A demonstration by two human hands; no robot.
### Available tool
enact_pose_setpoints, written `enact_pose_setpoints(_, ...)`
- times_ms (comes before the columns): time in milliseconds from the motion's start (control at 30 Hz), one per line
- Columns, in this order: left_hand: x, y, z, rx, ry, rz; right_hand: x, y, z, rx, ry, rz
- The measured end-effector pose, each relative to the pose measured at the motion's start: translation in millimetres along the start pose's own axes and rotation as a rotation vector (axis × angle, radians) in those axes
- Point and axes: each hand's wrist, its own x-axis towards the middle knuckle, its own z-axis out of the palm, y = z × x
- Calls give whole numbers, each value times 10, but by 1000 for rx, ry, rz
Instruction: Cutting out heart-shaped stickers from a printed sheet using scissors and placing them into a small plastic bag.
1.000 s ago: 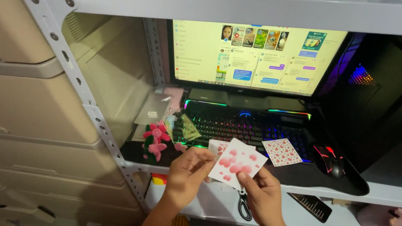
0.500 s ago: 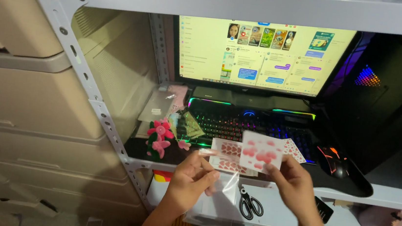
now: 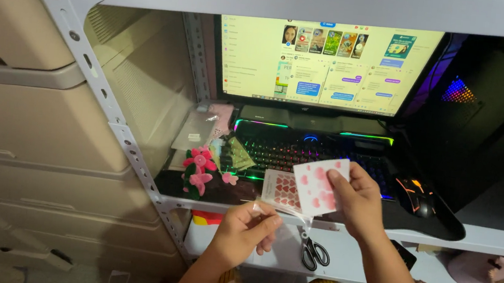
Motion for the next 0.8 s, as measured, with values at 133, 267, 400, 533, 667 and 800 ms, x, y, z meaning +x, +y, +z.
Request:
enact_pose_setpoints(133,-36,103,44,88,75,-45,-70,-188,249,77,-96,40)
enact_pose_setpoints(267,-47,144,62,114,108,-65,-115,-236,349,-19,-109,74)
enact_pose_setpoints(400,-67,205,89,139,158,-106,-152,-230,354,-68,-159,63)
enact_pose_setpoints(533,-68,209,83,147,151,-117,-134,-183,312,-17,-186,90)
enact_pose_setpoints(667,-69,208,94,167,126,-112,-112,-166,295,1,-161,110)
enact_pose_setpoints(800,-89,257,128,199,140,-161,-87,-169,287,65,-148,215)
